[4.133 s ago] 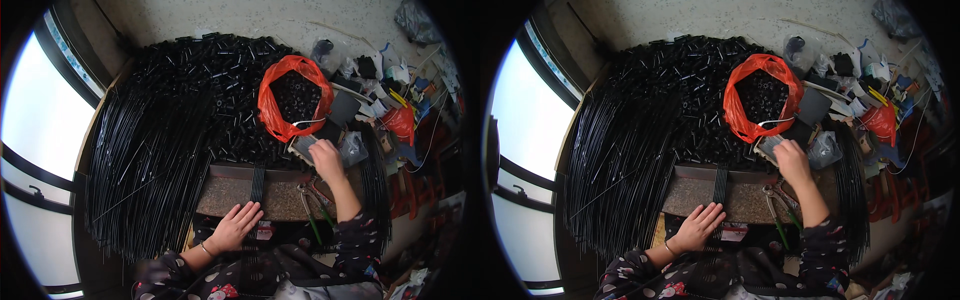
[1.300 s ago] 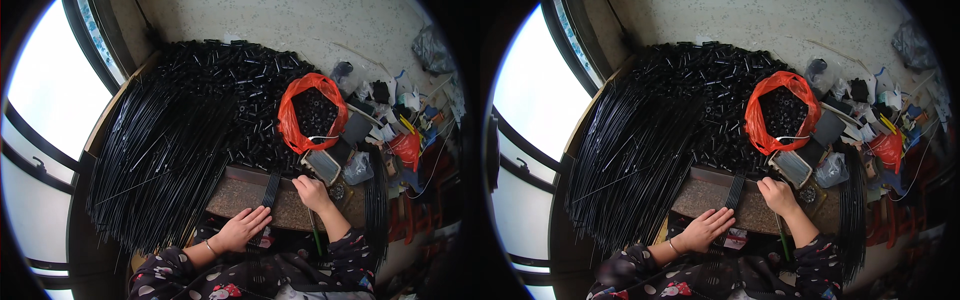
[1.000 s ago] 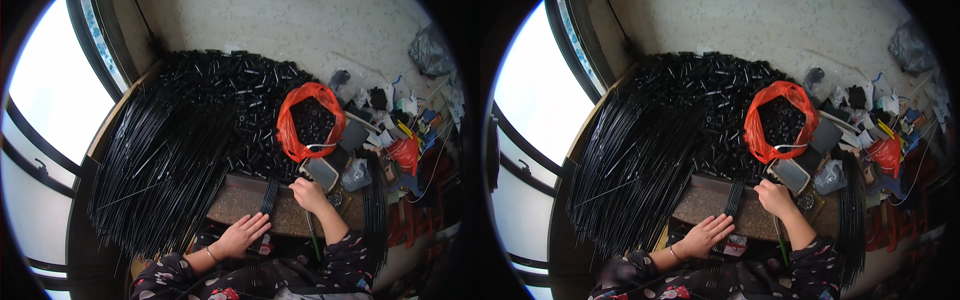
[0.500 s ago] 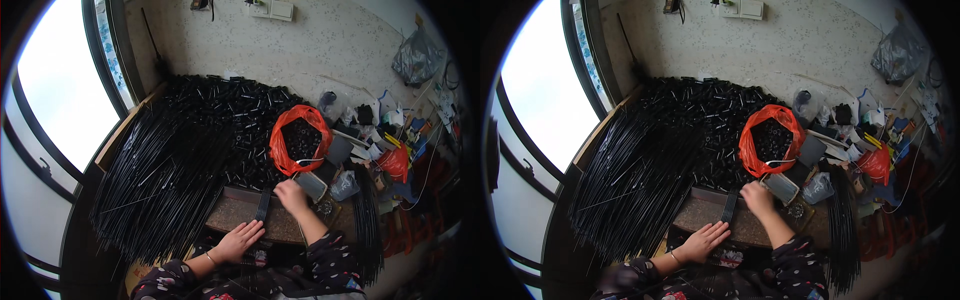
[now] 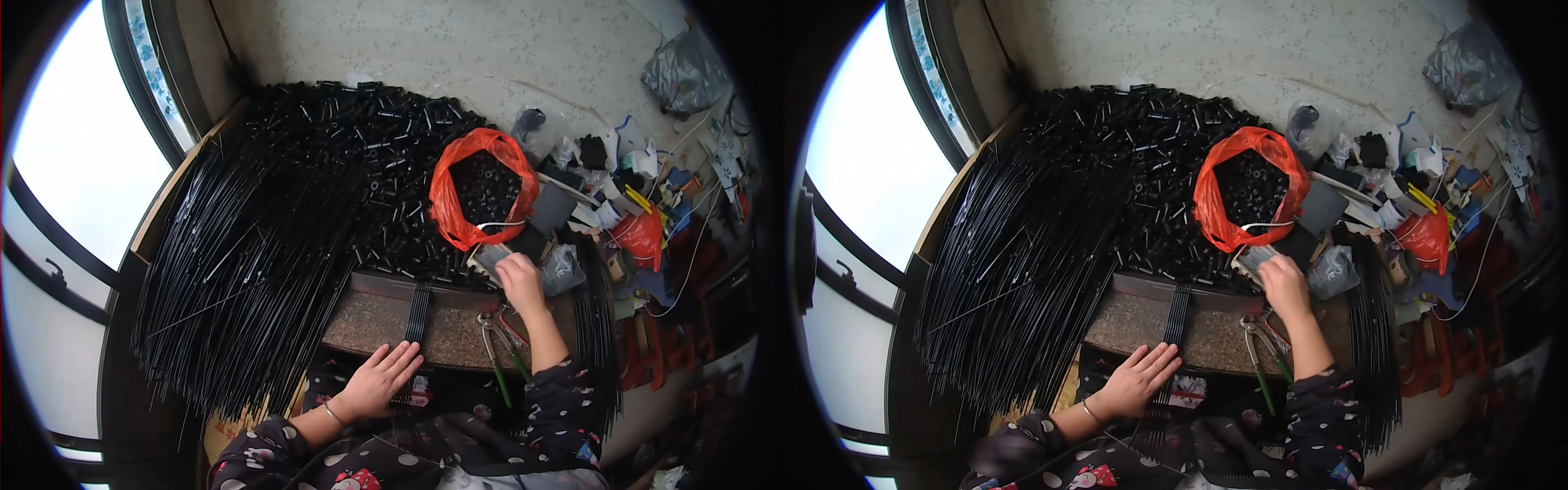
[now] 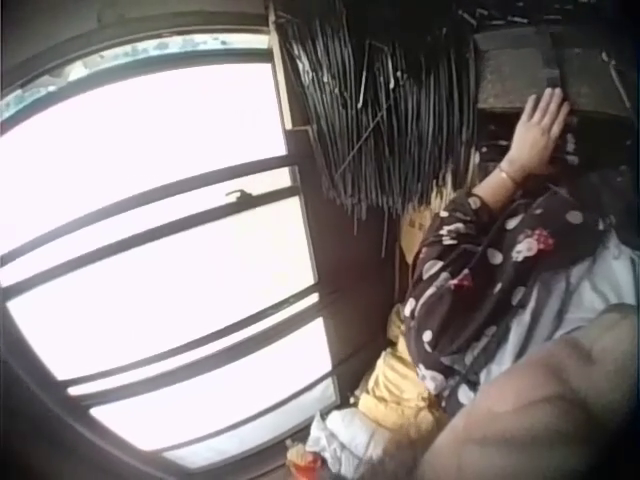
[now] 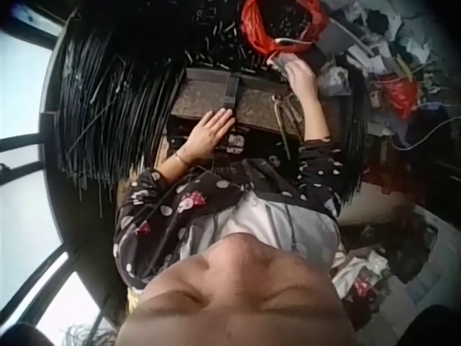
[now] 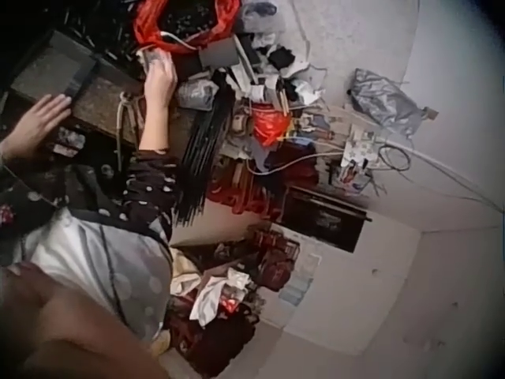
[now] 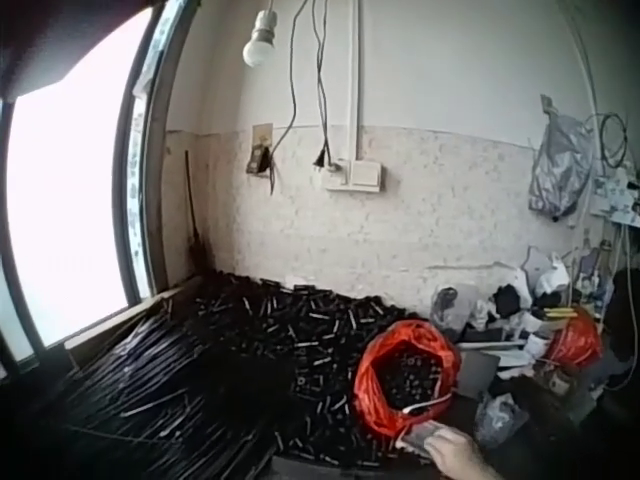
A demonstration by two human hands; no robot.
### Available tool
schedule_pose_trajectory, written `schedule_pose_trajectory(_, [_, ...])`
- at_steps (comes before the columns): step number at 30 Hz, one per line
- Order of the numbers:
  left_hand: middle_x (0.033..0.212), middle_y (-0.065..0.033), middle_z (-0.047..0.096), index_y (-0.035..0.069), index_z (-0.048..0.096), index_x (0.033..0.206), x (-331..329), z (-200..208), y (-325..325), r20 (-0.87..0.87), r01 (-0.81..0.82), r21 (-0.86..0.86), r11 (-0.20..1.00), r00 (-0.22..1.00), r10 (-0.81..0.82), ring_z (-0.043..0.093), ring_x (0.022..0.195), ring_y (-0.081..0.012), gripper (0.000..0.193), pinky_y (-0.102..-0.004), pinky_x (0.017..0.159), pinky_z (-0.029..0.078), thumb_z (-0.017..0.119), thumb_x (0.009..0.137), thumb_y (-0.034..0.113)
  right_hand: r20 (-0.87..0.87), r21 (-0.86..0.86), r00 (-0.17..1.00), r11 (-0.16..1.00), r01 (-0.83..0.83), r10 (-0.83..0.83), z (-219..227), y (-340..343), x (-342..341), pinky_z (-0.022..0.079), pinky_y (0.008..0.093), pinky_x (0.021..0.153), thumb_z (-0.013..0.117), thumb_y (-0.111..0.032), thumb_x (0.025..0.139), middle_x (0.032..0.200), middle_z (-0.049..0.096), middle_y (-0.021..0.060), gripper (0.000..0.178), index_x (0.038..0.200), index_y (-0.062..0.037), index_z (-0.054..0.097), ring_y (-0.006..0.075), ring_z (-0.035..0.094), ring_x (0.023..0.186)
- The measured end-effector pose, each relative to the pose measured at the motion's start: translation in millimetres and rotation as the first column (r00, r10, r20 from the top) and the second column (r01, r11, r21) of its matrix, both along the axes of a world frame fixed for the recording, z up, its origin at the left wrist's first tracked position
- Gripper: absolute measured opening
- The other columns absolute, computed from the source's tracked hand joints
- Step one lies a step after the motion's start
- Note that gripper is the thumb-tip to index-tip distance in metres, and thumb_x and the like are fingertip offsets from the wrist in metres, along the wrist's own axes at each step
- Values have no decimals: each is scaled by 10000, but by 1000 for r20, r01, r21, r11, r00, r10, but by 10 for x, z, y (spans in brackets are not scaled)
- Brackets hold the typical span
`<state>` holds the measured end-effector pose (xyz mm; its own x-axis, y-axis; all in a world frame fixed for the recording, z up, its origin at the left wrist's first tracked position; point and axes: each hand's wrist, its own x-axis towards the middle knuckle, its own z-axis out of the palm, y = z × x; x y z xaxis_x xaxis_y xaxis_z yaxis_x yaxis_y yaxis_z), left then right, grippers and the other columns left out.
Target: Assembling bundles of black wires by inserting them into connectors and securing them using a crimping tool.
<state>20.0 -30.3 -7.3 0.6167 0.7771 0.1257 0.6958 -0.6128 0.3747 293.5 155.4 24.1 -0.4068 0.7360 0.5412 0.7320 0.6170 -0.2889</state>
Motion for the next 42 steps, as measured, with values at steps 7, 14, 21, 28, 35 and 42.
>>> schedule_pose_trajectory(7, [1425, -160, 267, 20, 305, 1351, 11, -2, 49, -28, 10, -2, 1000, 1000, -10, 264, 1321, -277, 716, -437, 1052, 205, 524, 717, 271, 48, -178, 986, 973, -146, 157, -299, -267, -571, 480, 363, 621, 516, -25, 747, 782, 543, 81, 184, 886, -59, 631, 271, 584, 713])
schedule_pose_trajectory(14, [1425, -159, 267, 29, 305, 1354, 0, -5, 74, -30, 12, -36, 999, 999, -13, 262, 1322, -273, 706, -434, 1054, 201, 516, 721, 261, 59, -224, 991, 969, -106, 122, -292, -240, -540, 485, 373, 602, 526, -29, 743, 762, 546, 89, 149, 841, -42, 638, 277, 589, 696])
schedule_pose_trajectory(21, [1429, -158, 258, 32, 301, 1356, -9, -20, 96, -32, 32, -50, 998, 999, -34, 255, 1326, -274, 716, -435, 1057, 197, 524, 715, 259, 35, -214, 988, 967, -138, 149, -234, -283, -559, 488, 369, 590, 543, -29, 728, 756, 538, 90, 132, 827, -44, 630, 275, 587, 684])
schedule_pose_trajectory(28, [1432, -157, 253, 28, 302, 1355, -13, -31, 87, -57, 40, -27, 999, 998, -41, 256, 1325, -276, 727, -433, 1053, 206, 531, 701, 248, 64, -219, 988, 968, -127, 144, -156, -317, -580, 481, 369, 603, 561, 1, 739, 768, 553, 105, 125, 843, -10, 628, 298, 583, 686])
schedule_pose_trajectory(35, [1434, -155, 250, 32, 297, 1358, -29, -40, 78, -90, 38, -11, 999, 995, -39, 261, 1323, -273, 734, -431, 1048, 216, 533, 696, 245, 31, -210, 986, 965, -154, 164, -131, -342, -609, 480, 371, 602, 570, -3, 736, 774, 555, 106, 120, 841, -14, 627, 305, 580, 686])
schedule_pose_trajectory(42, [1442, -152, 223, 28, 264, 1367, -28, -64, 78, -157, 57, 17, 998, 986, -54, 211, 1344, -259, 862, -417, 1065, 196, 630, 636, 299, -2, -246, 992, 962, -120, 123, -230, -293, -545, 476, 370, 606, 574, -6, 740, 781, 560, 108, 126, 853, -13, 631, 304, 580, 700])
